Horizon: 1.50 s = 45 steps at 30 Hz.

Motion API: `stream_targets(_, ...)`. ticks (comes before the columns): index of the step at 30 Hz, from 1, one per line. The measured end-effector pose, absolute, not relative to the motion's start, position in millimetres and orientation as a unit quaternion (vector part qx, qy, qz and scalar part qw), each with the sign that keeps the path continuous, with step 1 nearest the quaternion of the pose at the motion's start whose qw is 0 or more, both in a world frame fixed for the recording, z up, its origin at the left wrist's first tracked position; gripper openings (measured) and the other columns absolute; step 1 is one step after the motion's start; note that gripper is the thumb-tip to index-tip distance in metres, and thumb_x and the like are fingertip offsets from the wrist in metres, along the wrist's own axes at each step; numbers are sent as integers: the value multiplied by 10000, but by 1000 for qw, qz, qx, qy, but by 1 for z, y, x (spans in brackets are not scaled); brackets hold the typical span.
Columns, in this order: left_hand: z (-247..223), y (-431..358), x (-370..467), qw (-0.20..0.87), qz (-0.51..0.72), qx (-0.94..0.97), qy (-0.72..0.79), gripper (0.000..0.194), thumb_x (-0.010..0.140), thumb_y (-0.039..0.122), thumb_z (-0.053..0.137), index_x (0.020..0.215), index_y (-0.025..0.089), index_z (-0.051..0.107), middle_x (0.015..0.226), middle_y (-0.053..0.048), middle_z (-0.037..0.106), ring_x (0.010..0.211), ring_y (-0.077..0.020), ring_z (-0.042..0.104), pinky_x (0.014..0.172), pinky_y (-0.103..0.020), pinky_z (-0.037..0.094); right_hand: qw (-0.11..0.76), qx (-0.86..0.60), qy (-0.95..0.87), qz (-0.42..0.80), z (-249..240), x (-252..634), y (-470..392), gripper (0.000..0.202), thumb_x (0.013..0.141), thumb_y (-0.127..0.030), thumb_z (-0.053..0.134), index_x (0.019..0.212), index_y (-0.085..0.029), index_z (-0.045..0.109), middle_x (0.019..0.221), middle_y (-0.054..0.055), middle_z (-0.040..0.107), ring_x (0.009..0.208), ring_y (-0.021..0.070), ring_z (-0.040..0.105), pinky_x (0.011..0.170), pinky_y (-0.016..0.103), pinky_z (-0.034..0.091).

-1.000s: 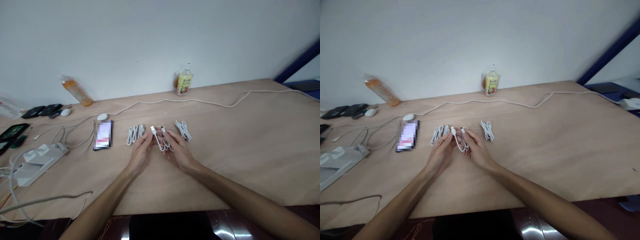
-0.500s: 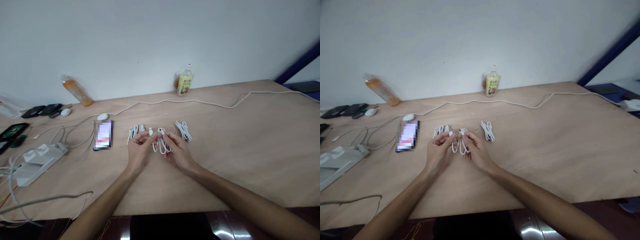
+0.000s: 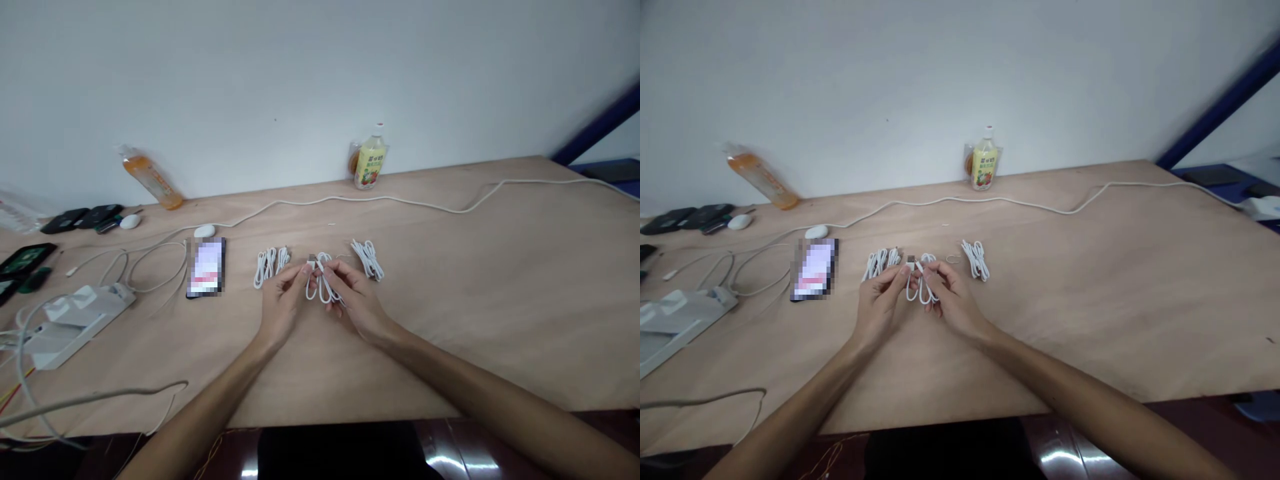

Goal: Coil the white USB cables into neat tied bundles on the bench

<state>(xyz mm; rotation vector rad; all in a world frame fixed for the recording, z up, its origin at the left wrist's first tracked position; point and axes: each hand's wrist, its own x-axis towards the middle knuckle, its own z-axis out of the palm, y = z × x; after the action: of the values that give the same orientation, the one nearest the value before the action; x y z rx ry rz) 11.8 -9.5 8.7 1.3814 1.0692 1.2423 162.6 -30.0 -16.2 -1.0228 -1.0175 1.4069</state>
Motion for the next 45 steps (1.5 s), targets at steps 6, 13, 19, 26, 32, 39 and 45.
stream_targets(6,4,-7,12,571,502,488,428,368,809,534,878,853,171,834,717,-33,756,716,-182,698,774,-296,566,533,-448,-406,592,-16,162,-31,501,816,-709,787,941,-235,684,722,-27,659,532,113,552,438,217,412)
stream_targets(13,3,-6,14,613,507,454,401,402,727,493,962,956,178,862,808,-53,822,742,-182,752,832,-306,608,552,-481,-383,563,-10,164,-30,464,758,-659,825,863,-233,677,786,4,720,548,116,521,436,225,407)
stream_targets(19,1,-7,14,613,497,460,406,444,719,504,971,984,166,858,868,-73,842,766,-194,772,811,-305,610,551,-493,-401,541,-10,163,-31,439,780,-652,795,835,-236,668,715,-10,673,543,124,519,415,220,379)
stream_targets(26,0,-6,14,628,493,456,392,448,716,509,972,965,156,852,826,-72,835,761,-206,775,808,-317,612,559,-495,-400,532,-7,162,-32,466,765,-673,798,828,-233,656,745,6,709,540,119,516,398,209,371)
stream_targets(32,0,-7,15,644,492,439,387,403,748,458,958,999,161,850,891,-81,844,761,-201,773,830,-339,613,565,-503,-407,512,-8,162,-33,433,780,-648,799,810,-240,657,699,-1,683,534,128,504,397,219,375)
stream_targets(39,3,-9,16,653,488,434,384,411,734,466,968,991,167,851,891,-79,846,759,-201,770,828,-341,610,560,-513,-403,511,-7,162,-33,444,752,-653,817,800,-239,663,697,6,695,535,133,504,402,223,370)
stream_targets(45,5,-9,16,653,488,433,384,415,722,473,975,973,167,850,873,-73,845,763,-209,774,811,-343,613,558,-515,-399,513,-6,162,-33,433,747,-643,816,787,-239,666,679,3,676,526,132,490,401,230,370)
